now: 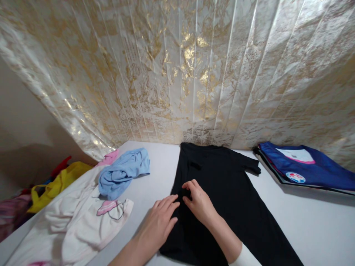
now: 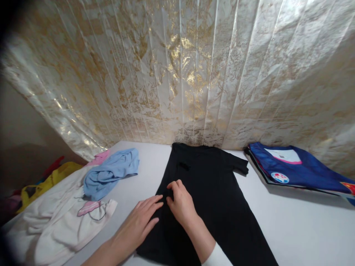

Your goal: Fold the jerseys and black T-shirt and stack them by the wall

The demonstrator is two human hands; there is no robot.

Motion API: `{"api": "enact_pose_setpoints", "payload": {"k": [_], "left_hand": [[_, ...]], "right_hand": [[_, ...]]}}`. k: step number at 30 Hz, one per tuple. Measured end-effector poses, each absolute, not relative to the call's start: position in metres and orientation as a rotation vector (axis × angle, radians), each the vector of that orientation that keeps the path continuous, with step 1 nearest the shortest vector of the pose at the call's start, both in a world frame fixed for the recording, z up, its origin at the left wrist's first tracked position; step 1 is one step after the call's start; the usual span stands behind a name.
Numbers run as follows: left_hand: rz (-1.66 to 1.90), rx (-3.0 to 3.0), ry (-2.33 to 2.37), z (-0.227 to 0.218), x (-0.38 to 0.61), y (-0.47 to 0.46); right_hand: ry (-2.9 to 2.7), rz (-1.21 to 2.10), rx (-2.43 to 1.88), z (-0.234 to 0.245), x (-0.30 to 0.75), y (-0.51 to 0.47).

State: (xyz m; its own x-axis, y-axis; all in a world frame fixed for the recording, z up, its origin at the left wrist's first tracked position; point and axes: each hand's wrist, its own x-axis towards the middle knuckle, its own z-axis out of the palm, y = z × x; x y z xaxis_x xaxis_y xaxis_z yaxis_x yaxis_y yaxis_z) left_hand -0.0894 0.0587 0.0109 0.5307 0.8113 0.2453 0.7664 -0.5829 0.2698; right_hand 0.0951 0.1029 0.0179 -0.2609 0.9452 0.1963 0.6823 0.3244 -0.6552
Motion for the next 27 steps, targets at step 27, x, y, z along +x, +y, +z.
{"api": "enact_pose_setpoints", "payload": {"k": [27], "left_hand": [[0.628,2.610,1.404,-0.008,-0.116,-0.003]], "right_hand": [[-2.428,0.718,-1.002,0.008,0.093,0.023]]}}
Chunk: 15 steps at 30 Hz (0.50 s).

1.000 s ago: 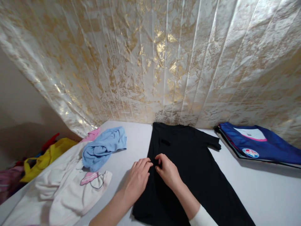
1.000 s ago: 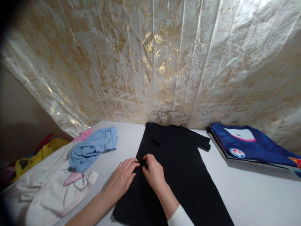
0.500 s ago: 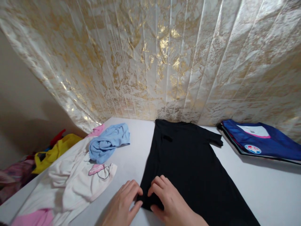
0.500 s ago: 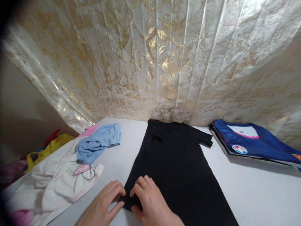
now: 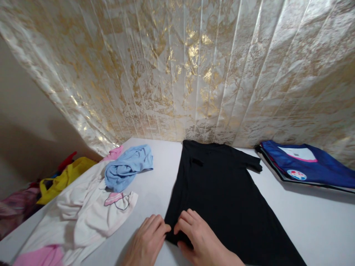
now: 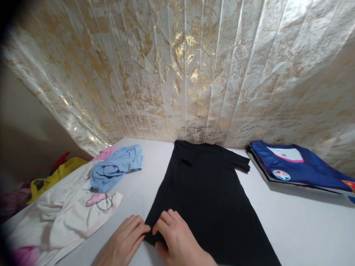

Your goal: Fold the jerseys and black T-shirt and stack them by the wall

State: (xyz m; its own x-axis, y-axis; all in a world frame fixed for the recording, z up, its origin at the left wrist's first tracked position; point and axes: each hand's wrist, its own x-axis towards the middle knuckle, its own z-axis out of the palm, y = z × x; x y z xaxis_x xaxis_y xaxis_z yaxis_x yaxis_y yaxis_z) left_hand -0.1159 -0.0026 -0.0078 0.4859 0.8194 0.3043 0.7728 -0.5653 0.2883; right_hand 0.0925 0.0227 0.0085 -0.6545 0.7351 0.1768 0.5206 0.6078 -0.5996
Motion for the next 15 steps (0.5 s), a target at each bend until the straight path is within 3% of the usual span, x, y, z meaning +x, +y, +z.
{"api": "enact_pose_setpoints", "payload": {"k": [15], "left_hand": [[0.731,2.578,1.166,-0.0038,-0.1176,0.0055]], "right_hand": [[-2.445,0.720,-1.052,0.0128,0.1019,0.0236]]}}
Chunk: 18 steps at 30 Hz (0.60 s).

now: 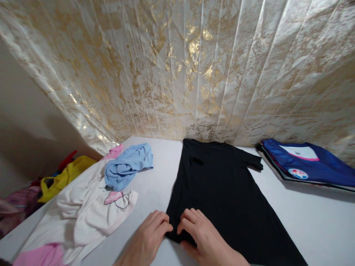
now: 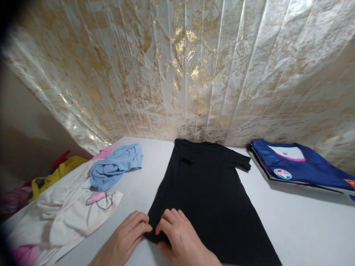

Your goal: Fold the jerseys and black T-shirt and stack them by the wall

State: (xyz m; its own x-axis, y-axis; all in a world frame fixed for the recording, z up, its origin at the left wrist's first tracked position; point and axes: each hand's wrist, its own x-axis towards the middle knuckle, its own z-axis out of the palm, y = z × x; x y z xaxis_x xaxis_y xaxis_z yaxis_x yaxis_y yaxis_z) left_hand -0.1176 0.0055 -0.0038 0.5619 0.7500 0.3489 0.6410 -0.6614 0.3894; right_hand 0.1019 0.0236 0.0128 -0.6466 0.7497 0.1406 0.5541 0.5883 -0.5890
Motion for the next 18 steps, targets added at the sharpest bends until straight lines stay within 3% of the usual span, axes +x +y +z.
{"api": "enact_pose_setpoints", "payload": {"k": [18], "left_hand": [[0.646,2.515,1.224,-0.0080,-0.1145,0.0033]], "right_hand": [[-2.482,0.770,-1.042,0.0161,0.1064,0.0253]]}}
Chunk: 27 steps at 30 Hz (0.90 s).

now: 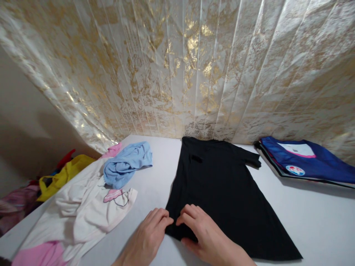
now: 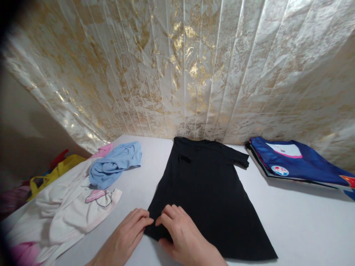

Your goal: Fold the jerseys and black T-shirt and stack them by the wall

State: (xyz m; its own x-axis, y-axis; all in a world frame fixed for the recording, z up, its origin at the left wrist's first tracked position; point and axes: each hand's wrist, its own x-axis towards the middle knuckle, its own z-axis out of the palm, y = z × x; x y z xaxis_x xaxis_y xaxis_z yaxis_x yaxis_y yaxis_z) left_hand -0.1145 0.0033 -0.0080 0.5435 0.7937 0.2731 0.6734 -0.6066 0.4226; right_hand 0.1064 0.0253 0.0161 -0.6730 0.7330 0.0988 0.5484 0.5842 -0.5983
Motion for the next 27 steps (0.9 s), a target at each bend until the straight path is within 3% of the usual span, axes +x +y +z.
{"api": "enact_pose_setpoints", "payload": {"k": [18,24,27], "left_hand": [[0.622,2.838,1.173,-0.006,-0.119,0.008],[0.614,2.785,0.996,0.011,-0.119,0.022],[0.575,2.643,1.140,0.027,-0.110,0.050]], "right_hand": [[-2.593,0.435,-0.896,-0.011,0.092,0.029],[-2.582,0.594,-1.125,0.013,0.118,0.034],[-2.518,0.531,-1.371,0.024,0.147,0.049]]}}
